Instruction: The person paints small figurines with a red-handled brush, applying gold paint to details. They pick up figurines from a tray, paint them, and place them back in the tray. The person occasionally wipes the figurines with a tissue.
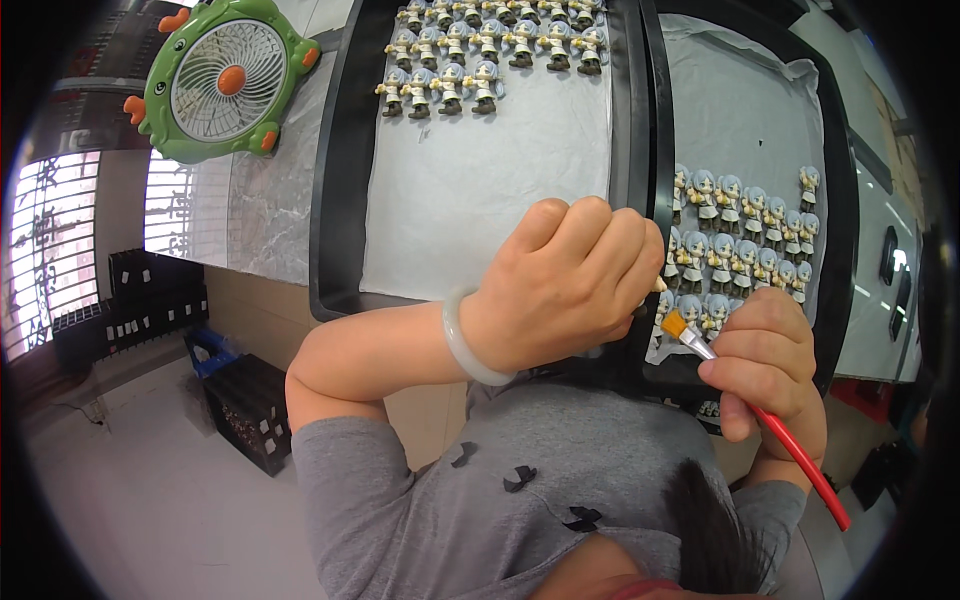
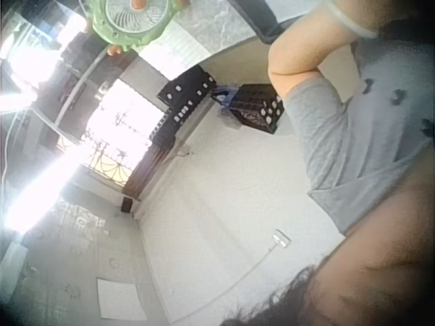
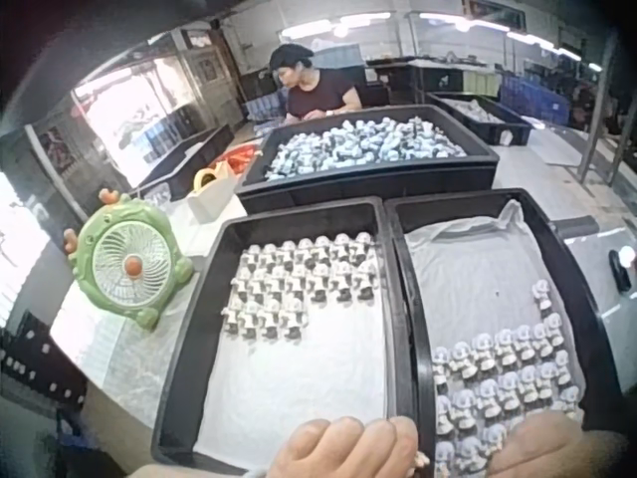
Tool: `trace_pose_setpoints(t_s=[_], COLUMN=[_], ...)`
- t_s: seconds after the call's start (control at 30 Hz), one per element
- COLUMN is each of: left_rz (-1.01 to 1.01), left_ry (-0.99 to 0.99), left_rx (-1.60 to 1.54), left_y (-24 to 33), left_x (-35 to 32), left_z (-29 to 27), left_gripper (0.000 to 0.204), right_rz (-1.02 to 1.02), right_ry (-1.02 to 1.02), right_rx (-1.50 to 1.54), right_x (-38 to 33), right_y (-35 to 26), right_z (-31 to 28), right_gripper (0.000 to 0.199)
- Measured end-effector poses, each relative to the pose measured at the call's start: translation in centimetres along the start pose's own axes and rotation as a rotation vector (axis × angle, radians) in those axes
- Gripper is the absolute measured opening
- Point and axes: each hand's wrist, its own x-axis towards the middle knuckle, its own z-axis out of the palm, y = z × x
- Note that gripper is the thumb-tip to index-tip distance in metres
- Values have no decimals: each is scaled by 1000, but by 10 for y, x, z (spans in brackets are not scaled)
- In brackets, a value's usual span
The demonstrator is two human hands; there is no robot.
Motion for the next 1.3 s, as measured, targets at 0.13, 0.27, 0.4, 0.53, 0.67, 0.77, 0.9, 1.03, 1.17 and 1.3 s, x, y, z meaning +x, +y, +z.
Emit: trace_pose_setpoints(t_s=[0.13, 0.27, 0.4, 0.53, 0.67, 0.77, 0.9, 1.03, 1.17, 1.3], left_rz=[-26, -183, -341, -352, -278, -239, -238, -269, -248, -219], left_ry=[-48, -99, -63, -121, -184, -215, -263, -319, -331, -333], left_rx=[-259, -559, -648, -643, -391, -345, -264, -216, -210, -207], left_y=[-3, -29, -102, -159, -167, -168, -165, -166, -165, -169], left_x=[6, 16, 30, 11, 1, 0, 2, 4, 4, 4], left_z=[-2, 8, 26, 79, 112, 117, 113, 106, 105, 107], left_gripper=[54, 52, 54, 60, 64, 65, 60, 61, 62, 61], right_rz=[86, 272, 432, 461, 446, 416, 431, 394, 367, 336], right_ry=[-57, 81, 404, 408, 393, 435, 447, 423, 415, 427], right_rx=[-37, -56, 51, 118, 120, 120, 129, 118, 121, 124], right_x=[4, -3, -14, -11, -12, -13, -16, -18, -19, -17], right_y=[2, 3, 11, 17, 19, 23, 24, 25, 25, 23], right_z=[14, -25, -38, -36, -38, -40, -43, -43, -44, -48], right_gripper=[15, 16, 19, 19, 17, 18, 19, 18, 18, 17])
